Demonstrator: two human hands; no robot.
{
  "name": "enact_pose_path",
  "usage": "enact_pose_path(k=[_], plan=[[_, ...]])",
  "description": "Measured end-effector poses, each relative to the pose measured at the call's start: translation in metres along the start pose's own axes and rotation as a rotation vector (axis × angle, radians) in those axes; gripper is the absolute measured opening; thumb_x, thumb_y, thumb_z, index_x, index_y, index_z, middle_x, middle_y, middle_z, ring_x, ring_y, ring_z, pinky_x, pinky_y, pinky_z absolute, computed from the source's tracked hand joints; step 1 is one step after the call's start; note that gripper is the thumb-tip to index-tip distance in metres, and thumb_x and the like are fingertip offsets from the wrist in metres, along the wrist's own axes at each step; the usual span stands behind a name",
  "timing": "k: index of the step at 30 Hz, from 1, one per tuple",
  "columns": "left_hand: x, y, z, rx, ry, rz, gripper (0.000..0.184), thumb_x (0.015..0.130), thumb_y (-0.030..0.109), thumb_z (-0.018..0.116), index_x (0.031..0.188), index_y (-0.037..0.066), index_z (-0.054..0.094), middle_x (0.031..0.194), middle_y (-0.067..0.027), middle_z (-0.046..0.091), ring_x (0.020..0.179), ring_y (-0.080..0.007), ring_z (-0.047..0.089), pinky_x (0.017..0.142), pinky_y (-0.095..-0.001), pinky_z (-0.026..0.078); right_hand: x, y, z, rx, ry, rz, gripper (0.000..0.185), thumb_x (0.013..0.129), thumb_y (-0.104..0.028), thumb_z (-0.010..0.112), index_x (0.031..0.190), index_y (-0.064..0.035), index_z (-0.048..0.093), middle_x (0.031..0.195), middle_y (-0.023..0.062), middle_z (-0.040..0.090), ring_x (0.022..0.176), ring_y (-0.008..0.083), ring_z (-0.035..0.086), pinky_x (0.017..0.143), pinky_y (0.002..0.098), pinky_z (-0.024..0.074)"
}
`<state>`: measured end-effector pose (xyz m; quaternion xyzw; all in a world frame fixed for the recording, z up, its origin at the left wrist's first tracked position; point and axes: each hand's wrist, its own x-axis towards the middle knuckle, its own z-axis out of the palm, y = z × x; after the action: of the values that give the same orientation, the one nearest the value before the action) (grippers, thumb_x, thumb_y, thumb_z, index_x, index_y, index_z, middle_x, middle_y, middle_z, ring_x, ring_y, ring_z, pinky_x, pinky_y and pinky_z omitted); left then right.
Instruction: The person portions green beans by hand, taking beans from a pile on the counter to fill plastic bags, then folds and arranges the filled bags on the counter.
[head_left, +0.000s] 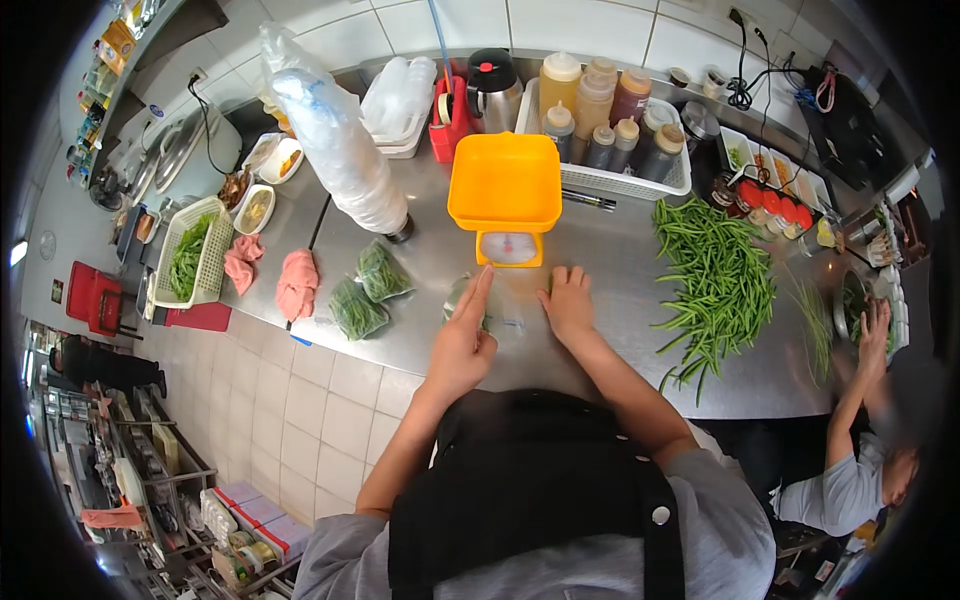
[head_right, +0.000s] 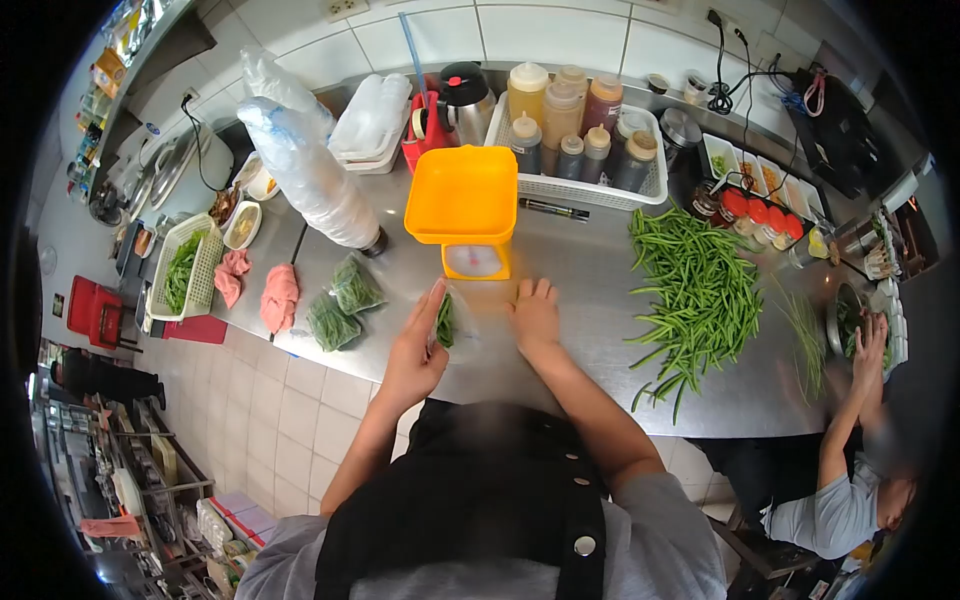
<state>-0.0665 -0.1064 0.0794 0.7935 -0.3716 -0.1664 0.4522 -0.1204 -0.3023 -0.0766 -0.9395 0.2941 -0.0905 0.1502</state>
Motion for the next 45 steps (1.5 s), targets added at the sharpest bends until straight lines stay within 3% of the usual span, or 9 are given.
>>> enact_pose_path(k=[9,14,18,27,32,35,38,41,45], plan=[[-0.001,-0.004,0.014,-0.048,-0.036,0.078,0.088,0.072,-0.012,0.045,0.156,0.010,0.029,0.158,-0.0167,0.035,0.098,-0.0177,0.061,0.068,-0.0237,0.046,-0.034,0.031,0.035,-0.227,0.010,-0.055,0.017,0.089,-0.006,0.054,0.105,-0.0003,0.052,0.100,0.0188,0.055,0.096,0.0319,0.058,0.082,0.0362,0.0559],[0.002,0.008,0.017,-0.038,-0.119,0.032,0.088,0.073,-0.010,0.048,0.156,0.009,0.026,0.160,-0.0153,0.031,0.109,-0.0293,0.064,0.071,-0.0279,0.052,-0.026,0.025,-0.105,1.340,-0.776,0.390,0.011,0.096,-0.007,0.044,0.105,-0.0025,0.048,0.085,0.0035,0.047,0.066,0.0115,0.047,0.054,0.0256,0.0402],[0.000,0.013,0.029,0.014,-0.240,0.023,0.090,0.073,-0.011,0.049,0.157,0.010,0.024,0.160,-0.0157,0.030,0.115,-0.0329,0.062,0.076,-0.0306,0.054,-0.039,0.004,-0.140,1.621,-1.143,0.358,0.011,0.099,-0.011,0.043,0.105,-0.0063,0.050,0.077,-0.0019,0.042,0.055,0.0053,0.031,0.045,0.0215,0.0248],[-0.004,0.007,0.045,0.020,-0.258,0.093,0.092,0.073,-0.011,0.052,0.158,0.012,0.023,0.159,-0.0149,0.032,0.106,-0.0241,0.065,0.072,-0.0268,0.053,-0.036,-0.048,-0.074,1.351,-0.530,0.243,0.031,0.104,-0.018,0.039,0.113,0.0019,0.060,0.109,0.0103,0.064,0.105,0.0198,0.057,0.093,0.0334,0.0454],[0.000,0.002,0.043,0.124,0.043,0.124,0.075,0.078,-0.011,0.051,0.149,0.009,0.042,0.149,-0.0141,0.048,0.102,-0.0225,0.066,0.070,-0.0270,0.054,-0.038,-0.028,-0.038,1.272,-0.487,0.238,0.038,0.098,-0.005,0.046,0.135,0.0045,0.051,0.110,0.0105,0.064,0.106,0.0167,0.056,0.092,0.0304,0.0464],[0.006,-0.013,0.051,0.279,0.201,0.219,0.077,0.073,-0.009,0.055,0.147,0.010,0.046,0.149,-0.0110,0.049,0.112,-0.0310,0.063,0.073,-0.0322,0.056,-0.033,-0.036,-0.109,1.113,-0.991,0.145,0.049,0.093,0.004,0.047,0.142,0.0026,0.047,0.119,0.0128,0.063,0.112,0.0182,0.057,0.095,0.0301,0.0457],[0.004,0.009,0.053,0.216,0.094,0.185,0.083,0.070,-0.011,0.053,0.149,0.012,0.043,0.149,-0.0097,0.048,0.115,-0.0324,0.062,0.077,-0.0340,0.056,-0.048,-0.037,-0.068,1.069,-0.336,-0.201,0.049,0.095,-0.001,0.052,0.144,-0.0015,0.046,0.128,0.0128,0.063,0.118,0.0193,0.058,0.096,0.0314,0.0473],[0.006,0.011,0.053,0.225,0.091,0.281,0.085,0.069,-0.012,0.048,0.150,0.013,0.042,0.149,-0.0181,0.046,0.123,-0.0356,0.058,0.075,-0.0294,0.055,-0.045,-0.030,-0.104,0.631,-0.469,-0.354,0.045,0.095,-0.006,0.057,0.140,-0.0018,0.051,0.123,0.0110,0.067,0.115,0.0193,0.061,0.096,0.0329,0.0486],[0.007,0.010,0.039,0.140,0.079,0.137,0.089,0.068,-0.012,0.046,0.153,0.013,0.036,0.152,-0.0189,0.041,0.126,-0.0357,0.055,0.074,-0.0293,0.054,-0.019,0.047,-0.181,1.246,-0.410,-0.038,0.037,0.094,-0.014,0.063,0.130,-0.0054,0.061,0.116,0.0081,0.070,0.101,0.0175,0.067,0.089,0.0321,0.0525]])
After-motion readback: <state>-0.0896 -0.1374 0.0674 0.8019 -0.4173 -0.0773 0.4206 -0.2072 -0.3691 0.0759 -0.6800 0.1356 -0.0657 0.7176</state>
